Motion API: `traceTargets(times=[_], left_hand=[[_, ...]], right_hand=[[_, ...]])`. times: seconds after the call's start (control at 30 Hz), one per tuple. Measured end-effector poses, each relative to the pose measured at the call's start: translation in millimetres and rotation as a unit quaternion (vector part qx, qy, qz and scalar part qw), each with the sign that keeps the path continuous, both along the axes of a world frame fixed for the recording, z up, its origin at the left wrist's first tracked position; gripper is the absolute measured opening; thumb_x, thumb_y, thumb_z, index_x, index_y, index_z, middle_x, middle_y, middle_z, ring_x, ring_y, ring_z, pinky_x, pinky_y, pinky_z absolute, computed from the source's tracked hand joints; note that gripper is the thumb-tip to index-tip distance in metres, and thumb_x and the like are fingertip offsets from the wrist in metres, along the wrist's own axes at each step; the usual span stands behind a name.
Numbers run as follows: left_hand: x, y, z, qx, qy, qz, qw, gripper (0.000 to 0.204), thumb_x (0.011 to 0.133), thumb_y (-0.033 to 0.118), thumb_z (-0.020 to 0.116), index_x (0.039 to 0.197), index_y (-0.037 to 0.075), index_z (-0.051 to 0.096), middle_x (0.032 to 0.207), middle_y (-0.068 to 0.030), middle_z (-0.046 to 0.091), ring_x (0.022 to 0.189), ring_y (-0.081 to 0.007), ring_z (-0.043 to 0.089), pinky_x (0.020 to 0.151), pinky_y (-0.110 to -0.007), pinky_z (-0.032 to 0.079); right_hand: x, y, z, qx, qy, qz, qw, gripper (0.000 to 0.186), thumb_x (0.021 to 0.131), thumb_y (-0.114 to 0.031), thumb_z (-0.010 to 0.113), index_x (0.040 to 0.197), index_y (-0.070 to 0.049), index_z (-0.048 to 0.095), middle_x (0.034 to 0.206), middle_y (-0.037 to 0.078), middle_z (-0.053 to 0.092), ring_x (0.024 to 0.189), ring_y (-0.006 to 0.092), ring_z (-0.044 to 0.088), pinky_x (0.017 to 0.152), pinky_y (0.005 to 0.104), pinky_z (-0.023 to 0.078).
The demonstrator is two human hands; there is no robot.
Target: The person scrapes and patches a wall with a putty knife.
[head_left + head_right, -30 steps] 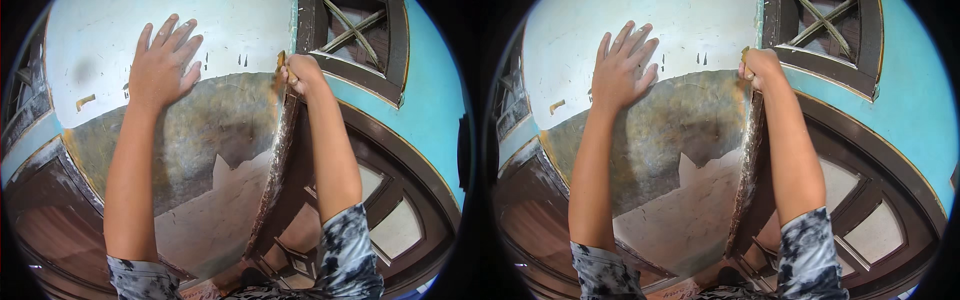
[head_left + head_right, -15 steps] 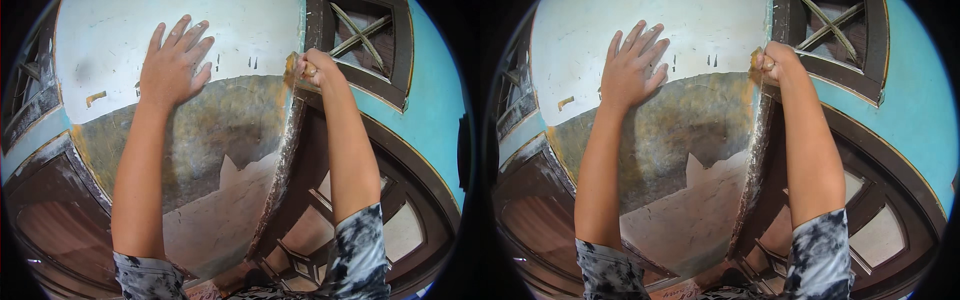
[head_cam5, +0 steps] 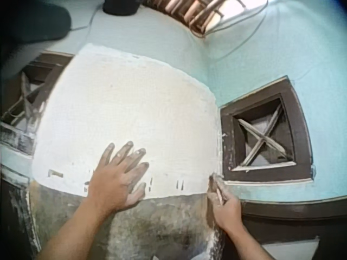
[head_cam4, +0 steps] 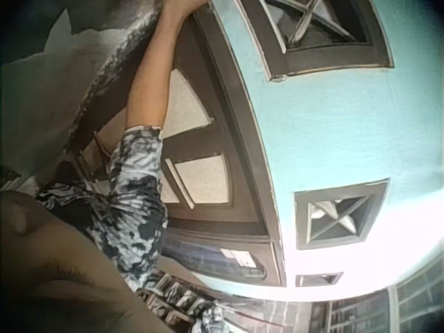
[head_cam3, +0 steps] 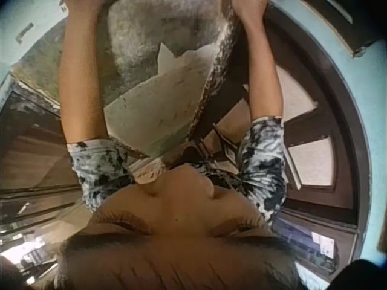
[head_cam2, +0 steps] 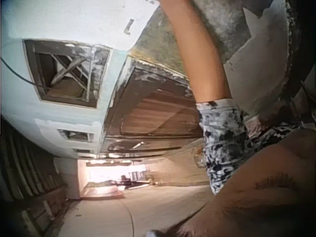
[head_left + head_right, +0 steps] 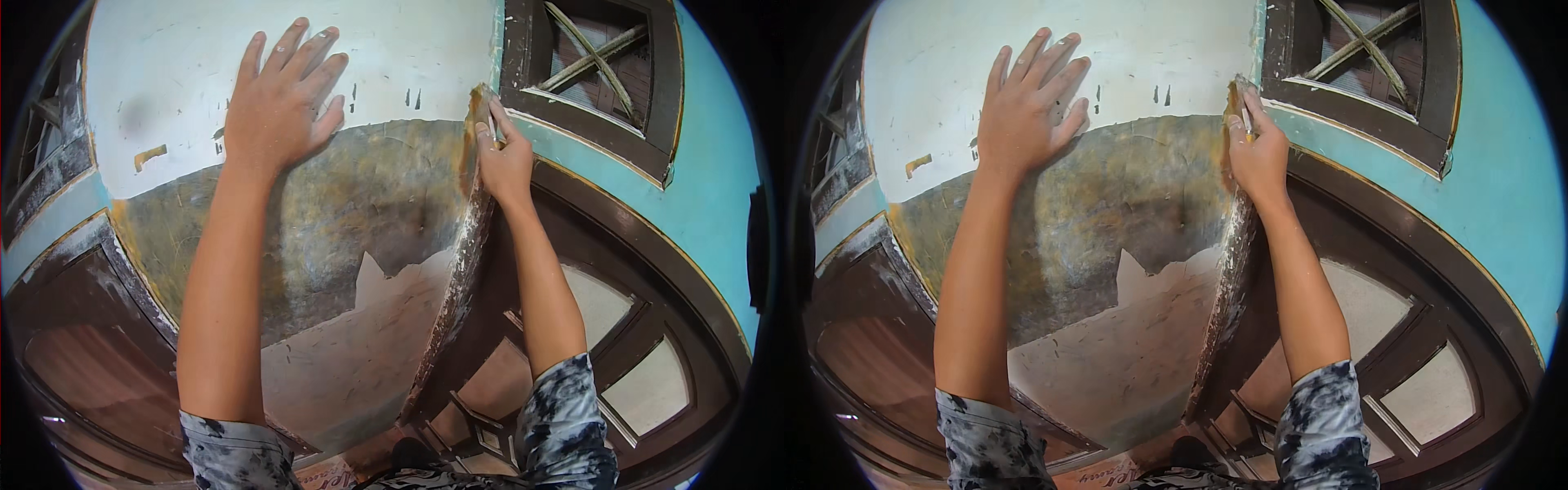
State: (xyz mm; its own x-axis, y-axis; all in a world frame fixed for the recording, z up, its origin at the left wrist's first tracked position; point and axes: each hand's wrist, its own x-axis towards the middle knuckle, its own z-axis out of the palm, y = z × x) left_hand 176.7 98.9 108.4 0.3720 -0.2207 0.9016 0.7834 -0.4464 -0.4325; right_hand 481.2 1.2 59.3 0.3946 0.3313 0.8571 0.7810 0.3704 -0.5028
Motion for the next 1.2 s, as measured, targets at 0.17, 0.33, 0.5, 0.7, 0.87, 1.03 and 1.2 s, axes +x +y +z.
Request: traceTargets(times=[0.17,0.33,0.5,0.7,0.87,1.03,1.2], left_hand=[[-2.3,-2.8,2.1,0.002,0.003,0.0,1.0,0.044,0.089,0.033,0.066,0.132,0.024,0.068,0.154,0.0044,0.053,0.148,-0.0225,0.041,0.123,-0.053,0.028],[1.3,-5.9,1.2,-0.009,0.007,-0.003,1.0,0.045,0.088,0.033,0.067,0.132,0.024,0.069,0.153,0.0026,0.054,0.148,-0.024,0.041,0.123,-0.052,0.027],[-1.0,-6.5,2.5,-0.003,0.005,0.003,1.0,0.045,0.088,0.034,0.067,0.132,0.024,0.069,0.153,0.0025,0.054,0.148,-0.0242,0.041,0.123,-0.052,0.027],[3.6,-5.1,2.2,-0.006,0.003,-0.001,1.0,0.045,0.088,0.034,0.066,0.132,0.025,0.069,0.153,0.0029,0.054,0.149,-0.0239,0.041,0.124,-0.052,0.026],[-0.1,-6.2,2.6,-0.001,-0.003,0.005,1.0,0.045,0.088,0.034,0.066,0.132,0.025,0.069,0.154,0.0035,0.054,0.149,-0.0234,0.041,0.124,-0.052,0.026],[0.7,-3.9,1.6,0.001,-0.003,0.008,1.0,0.045,0.088,0.034,0.066,0.132,0.026,0.069,0.154,0.0046,0.054,0.149,-0.0224,0.041,0.124,-0.052,0.026],[-0.1,-1.4,0.5,0.003,0.001,0.012,1.0,0.045,0.089,0.036,0.065,0.133,0.026,0.068,0.154,0.0048,0.053,0.148,-0.0223,0.041,0.124,-0.051,0.026]], right_hand=[[27.2,14.5,-19.5,0.102,-0.142,0.028,0.984,0.044,0.098,-0.002,0.059,0.142,0.002,0.059,0.151,0.017,0.056,0.142,0.0257,0.052,0.118,0.0343,0.037],[37.0,27.6,-31.1,0.11,-0.134,0.032,0.984,0.039,0.099,-0.001,0.058,0.137,0.005,0.062,0.148,0.018,0.059,0.139,0.0261,0.055,0.116,0.0336,0.04],[35.3,42.9,-33.8,0.097,-0.091,0.057,0.99,0.039,0.101,-0.001,0.058,0.14,0.005,0.06,0.15,0.017,0.058,0.14,0.0226,0.053,0.118,0.0331,0.037],[47.0,54.6,-24.0,0.139,-0.104,0.088,0.981,0.037,0.1,-0.002,0.058,0.136,0.006,0.062,0.15,0.018,0.057,0.141,0.0251,0.054,0.116,0.0319,0.039],[40.4,47.2,-22.4,0.083,-0.1,0.076,0.989,0.04,0.102,0.001,0.057,0.142,0.006,0.057,0.154,0.015,0.053,0.143,0.0222,0.049,0.118,0.0319,0.036],[46.4,53.1,-22.5,0.086,-0.093,0.104,0.987,0.04,0.102,0.0,0.057,0.142,0.006,0.057,0.154,0.018,0.052,0.144,0.023,0.048,0.119,0.0322,0.035],[41.5,52.2,-28.3,0.097,-0.099,0.117,0.983,0.037,0.099,0.002,0.058,0.136,0.008,0.061,0.153,0.021,0.052,0.146,0.025,0.047,0.119,0.0331,0.034]])
